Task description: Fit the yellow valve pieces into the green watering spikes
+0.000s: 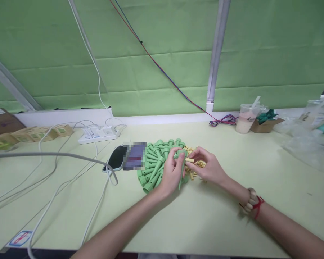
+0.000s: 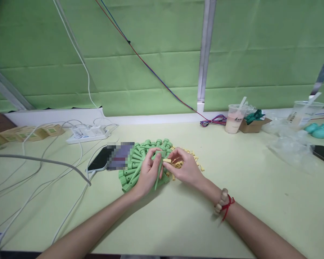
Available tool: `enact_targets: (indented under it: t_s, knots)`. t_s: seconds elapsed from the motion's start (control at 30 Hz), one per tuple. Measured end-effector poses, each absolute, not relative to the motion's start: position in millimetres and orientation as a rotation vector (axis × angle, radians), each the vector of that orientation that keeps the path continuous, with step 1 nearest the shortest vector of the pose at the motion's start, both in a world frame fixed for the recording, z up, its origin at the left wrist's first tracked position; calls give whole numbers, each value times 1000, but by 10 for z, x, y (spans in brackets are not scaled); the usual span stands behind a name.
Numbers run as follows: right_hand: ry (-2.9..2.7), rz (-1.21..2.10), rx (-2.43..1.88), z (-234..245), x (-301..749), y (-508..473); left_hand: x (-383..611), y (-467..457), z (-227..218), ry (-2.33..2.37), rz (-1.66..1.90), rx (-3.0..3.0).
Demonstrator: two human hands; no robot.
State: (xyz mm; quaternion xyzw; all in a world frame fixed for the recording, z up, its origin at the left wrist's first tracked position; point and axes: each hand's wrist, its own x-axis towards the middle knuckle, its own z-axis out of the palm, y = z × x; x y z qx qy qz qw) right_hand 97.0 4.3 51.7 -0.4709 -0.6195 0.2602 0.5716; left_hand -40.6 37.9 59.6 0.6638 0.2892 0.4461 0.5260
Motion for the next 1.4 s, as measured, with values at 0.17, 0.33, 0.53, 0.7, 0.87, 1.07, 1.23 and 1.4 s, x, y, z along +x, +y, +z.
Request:
enact_targets:
  t_s: [0.17,0.33,0.53,0.7,0.87,1.07,1.23,1.4]
  knots:
    - [-1114,1438,-1003,507,955,67,-472,474,600,668,1060,1684]
    - [-923,1594,-853,468,939,50,-492,521,620,645,958,1737]
    - [-1181,1004,-1059,399,865,54,-433,491,580,718,966,1645]
    - [-1450,425,-1071,438,860,12,-401,490,560,689,991,1576]
    - [-1195,1166,-1042,521,869,15,-426,552,574,682,1038,1569]
    - [-1049,1324,-1123,509,830,18,-447,562,571,644,1013,1640]
    - [-1432,632,-1184,493,913,0,-432,506,583,664,961,1614]
    - [-1599,204,-1153,507,1016,31,-425,482,613,659,960,1591]
